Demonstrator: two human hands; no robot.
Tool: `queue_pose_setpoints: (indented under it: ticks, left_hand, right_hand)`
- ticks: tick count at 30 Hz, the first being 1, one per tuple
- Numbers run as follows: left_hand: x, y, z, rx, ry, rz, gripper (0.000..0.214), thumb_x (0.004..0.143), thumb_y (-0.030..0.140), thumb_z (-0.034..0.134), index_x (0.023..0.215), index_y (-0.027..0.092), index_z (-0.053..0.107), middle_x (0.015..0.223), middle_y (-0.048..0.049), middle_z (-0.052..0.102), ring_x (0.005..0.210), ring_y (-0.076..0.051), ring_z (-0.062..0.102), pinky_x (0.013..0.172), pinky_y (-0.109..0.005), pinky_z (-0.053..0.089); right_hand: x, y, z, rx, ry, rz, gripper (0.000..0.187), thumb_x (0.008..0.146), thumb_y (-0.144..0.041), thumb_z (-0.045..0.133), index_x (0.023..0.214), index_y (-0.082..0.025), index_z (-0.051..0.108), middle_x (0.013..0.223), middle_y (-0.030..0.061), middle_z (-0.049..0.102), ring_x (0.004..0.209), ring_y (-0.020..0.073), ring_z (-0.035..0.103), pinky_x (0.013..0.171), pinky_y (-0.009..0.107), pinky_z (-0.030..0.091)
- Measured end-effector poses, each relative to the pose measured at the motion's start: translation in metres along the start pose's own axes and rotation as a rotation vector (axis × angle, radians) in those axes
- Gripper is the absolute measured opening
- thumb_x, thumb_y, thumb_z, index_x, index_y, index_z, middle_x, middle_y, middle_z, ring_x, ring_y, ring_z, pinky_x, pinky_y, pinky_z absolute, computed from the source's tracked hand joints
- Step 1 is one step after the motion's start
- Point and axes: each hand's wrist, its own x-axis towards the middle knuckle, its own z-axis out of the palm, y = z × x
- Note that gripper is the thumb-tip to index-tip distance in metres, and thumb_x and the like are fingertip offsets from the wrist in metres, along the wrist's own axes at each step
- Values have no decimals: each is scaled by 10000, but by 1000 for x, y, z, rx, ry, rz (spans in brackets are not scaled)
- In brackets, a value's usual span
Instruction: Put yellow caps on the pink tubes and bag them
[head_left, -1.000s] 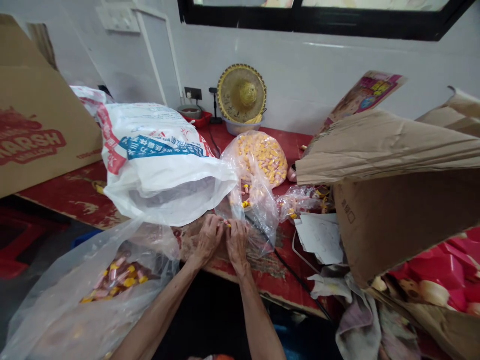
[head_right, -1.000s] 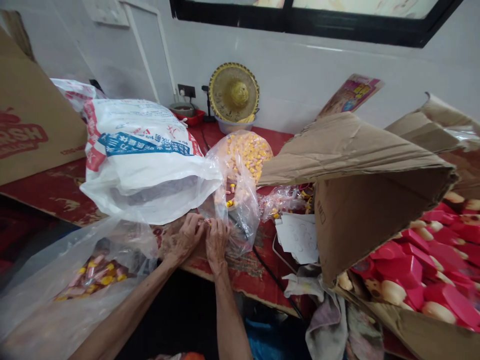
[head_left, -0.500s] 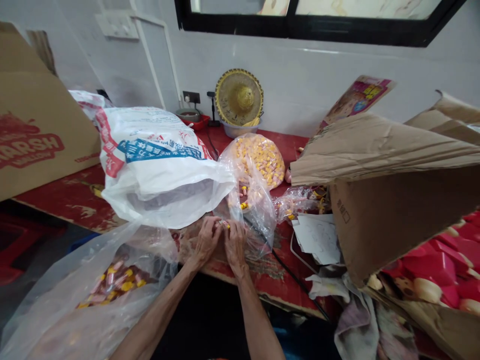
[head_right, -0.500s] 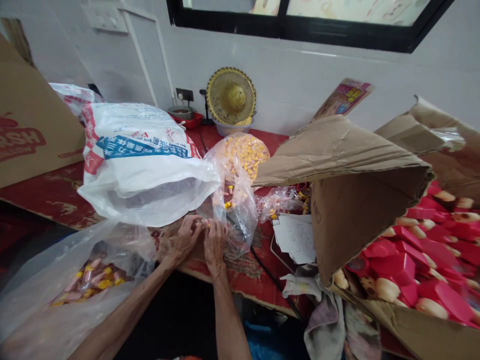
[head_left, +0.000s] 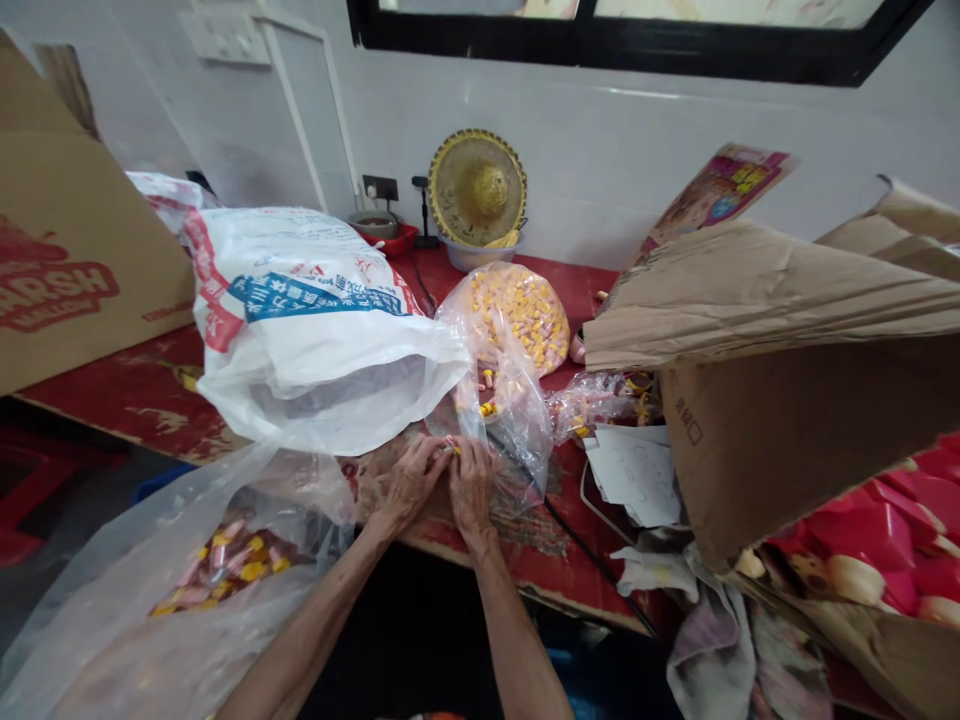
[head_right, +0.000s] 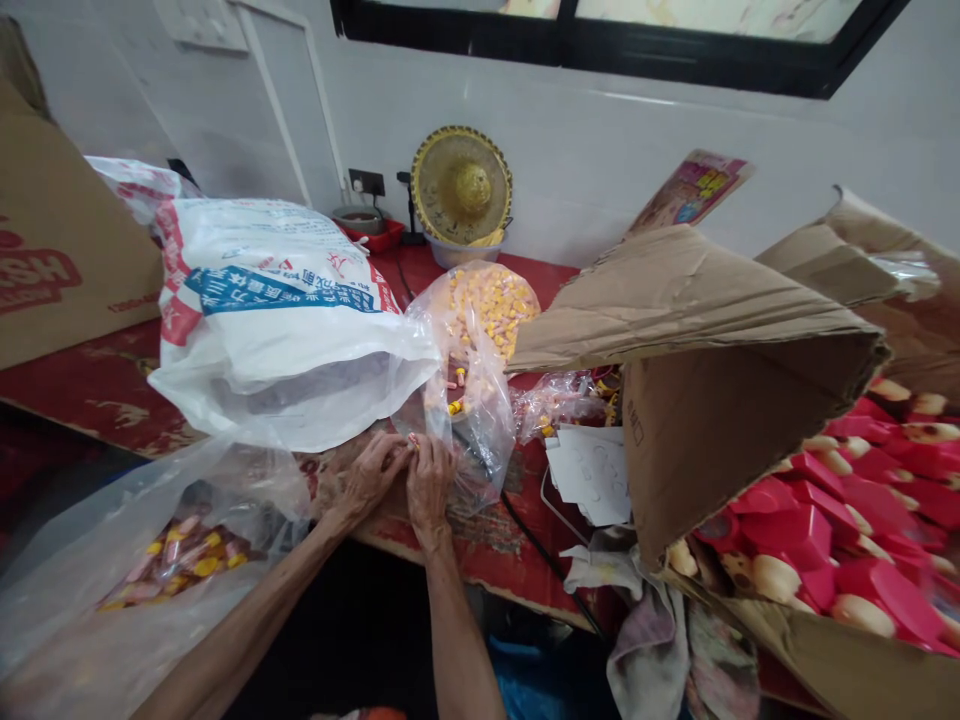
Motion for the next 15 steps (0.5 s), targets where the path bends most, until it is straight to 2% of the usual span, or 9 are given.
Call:
queue_pose_setpoints:
  ticks: [6, 11, 13, 15]
  left_hand:
    - [-2, -3, 0, 7, 120, -26, 144, 1031, 295, 512, 1088, 224, 624, 972, -27, 681, 817, -152, 642, 778, -285, 550]
    - [4, 4, -8, 19, 206, -34, 155, 1036, 322, 524, 1117, 225, 613, 1009, -44, 688, 894, -171, 663, 799, -298, 564]
    - [4, 7, -9, 49, 171, 1, 135, 1042, 297, 510, 1104, 227, 608, 1027, -49, 683, 934, -178, 661, 830, -306, 565]
    - [4, 8, -6, 88, 66, 64, 150, 1050, 247, 466, 1096, 234, 608, 1029, -46, 673, 951, -179, 652, 855, -310, 559]
  right_hand:
    - [0, 1, 4, -60, -111, 10, 311, 1140, -262, 408, 1050, -210, 702, 994, 60, 709, 958, 228, 619, 885, 352, 383]
    - [-1, 2, 3, -34, -101, 15, 284, 1142, -265, 400, 1180, -213, 677, 1083, 60, 715, 1024, 225, 621, 934, 356, 383]
    - [-2, 3, 2, -28, -103, 18, 290, 1140, -260, 393, 1185, -214, 676, 1089, 63, 712, 1037, 227, 616, 951, 358, 382]
    - [-3, 3, 3, -34, -106, 25, 307, 1137, -250, 381, 1145, -211, 685, 1058, 64, 705, 1012, 227, 611, 945, 358, 387]
